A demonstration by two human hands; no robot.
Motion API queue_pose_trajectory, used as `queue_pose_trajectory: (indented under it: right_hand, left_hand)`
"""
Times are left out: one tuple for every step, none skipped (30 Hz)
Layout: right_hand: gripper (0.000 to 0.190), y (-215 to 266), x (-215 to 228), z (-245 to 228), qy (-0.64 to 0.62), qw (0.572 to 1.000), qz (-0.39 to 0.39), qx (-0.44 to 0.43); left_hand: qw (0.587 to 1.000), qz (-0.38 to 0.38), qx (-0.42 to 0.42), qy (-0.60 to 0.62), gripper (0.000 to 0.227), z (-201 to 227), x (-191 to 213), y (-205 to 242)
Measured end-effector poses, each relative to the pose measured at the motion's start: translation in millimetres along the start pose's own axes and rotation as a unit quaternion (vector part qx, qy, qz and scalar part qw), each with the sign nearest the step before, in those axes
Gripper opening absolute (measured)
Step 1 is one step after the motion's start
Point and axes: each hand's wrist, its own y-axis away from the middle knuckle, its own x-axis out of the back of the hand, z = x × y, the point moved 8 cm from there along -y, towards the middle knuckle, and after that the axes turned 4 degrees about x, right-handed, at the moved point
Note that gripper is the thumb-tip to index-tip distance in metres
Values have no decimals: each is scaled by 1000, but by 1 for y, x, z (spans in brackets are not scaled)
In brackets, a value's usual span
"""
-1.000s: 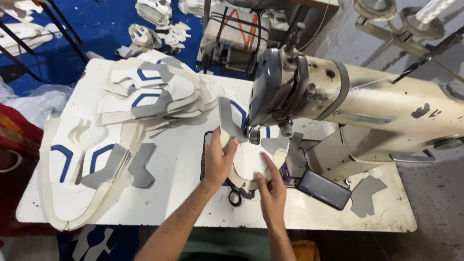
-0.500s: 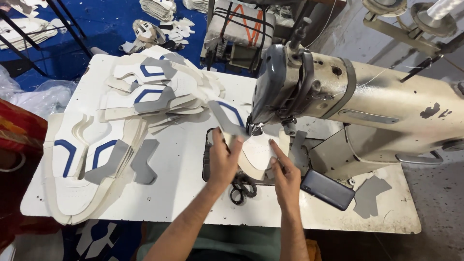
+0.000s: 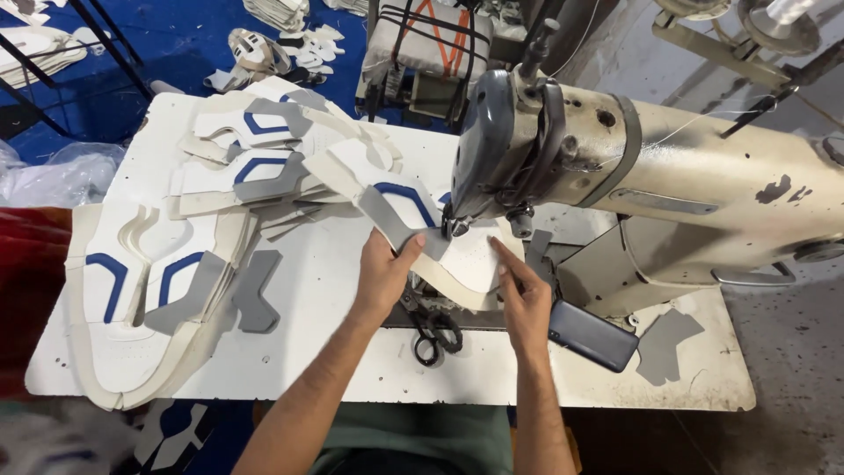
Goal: The person sits at an industrial sewing machine and stitches gray overlay pieces onto white shoe upper panels, guiding the fabric under the needle by hand. They align each overlay on the upper, sew around it, trim threads, and place the finished upper onto a growing stack of completed panels.
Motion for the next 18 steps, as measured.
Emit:
queue_pose_trajectory:
  right_hand:
    - [37,-3,0,-5,1,999,-5,39]
    - [37,-6,2,-3,1,999,-5,38]
    - [38,-9,4,5,24,1000,2,-3]
    - [38,-13,7,13,45,998,9,-44]
    - [38,-19,8,28,45,998,9,-43]
    - [35,-25,8,38,11,1000,-1,-7]
    - [32,-31,8,47,-24,999,-11,30]
    - [32,-31,10,62,-22,999,-13,30]
    - [24,-32,13,76,-35,999,-8,27]
    - [19,-32,16,91,-47,999,-4,24]
    - [19,-21,12,81,-44,999,-6,24]
    - [26,-17,15,66,-17,998,40,48]
    - [35,-12,17,50,10,994,85,73]
    - [35,-6,9,24,12,994,82,78]
    - [43,1,1,7,-22,997,74,32]
    - [51,14,-9,-7,-57,996,65,-21]
    - [51,12,-12,-8,-57,996,62,-21]
    - [49,15,-18,-6,-50,997,39,-33]
  left_hand:
    - [1000,12,-18,-13,29,0,0,4]
    - [1000,12,-18,-12,29,-2,-2,8]
    - [999,27,-35,-11,32,-2,-1,13]
    - [998,41,-54,-10,34,-1,0,16]
    - [998,41,-54,-10,34,-3,-1,17]
    - [998,39,-56,-1,31,-5,-2,19]
    - [998,37,-59,9,30,-7,-3,21]
    - [998,38,-58,11,30,-8,-5,23]
    - [998,46,-39,11,29,-11,-4,25]
    - [998,55,-19,12,29,-14,-5,27]
    - [998,56,-18,15,29,-15,-7,31]
    - [996,69,-44,28,29,-10,-6,30]
    - [993,83,-71,41,30,-4,-6,30]
    - [992,87,-74,45,30,-6,-6,28]
    - [994,88,-53,32,28,-13,-8,25]
    - [996,87,-27,16,28,-21,-8,27]
    - [996,90,-26,16,28,-24,-9,24]
    - [996,91,-14,9,28,-30,-9,25]
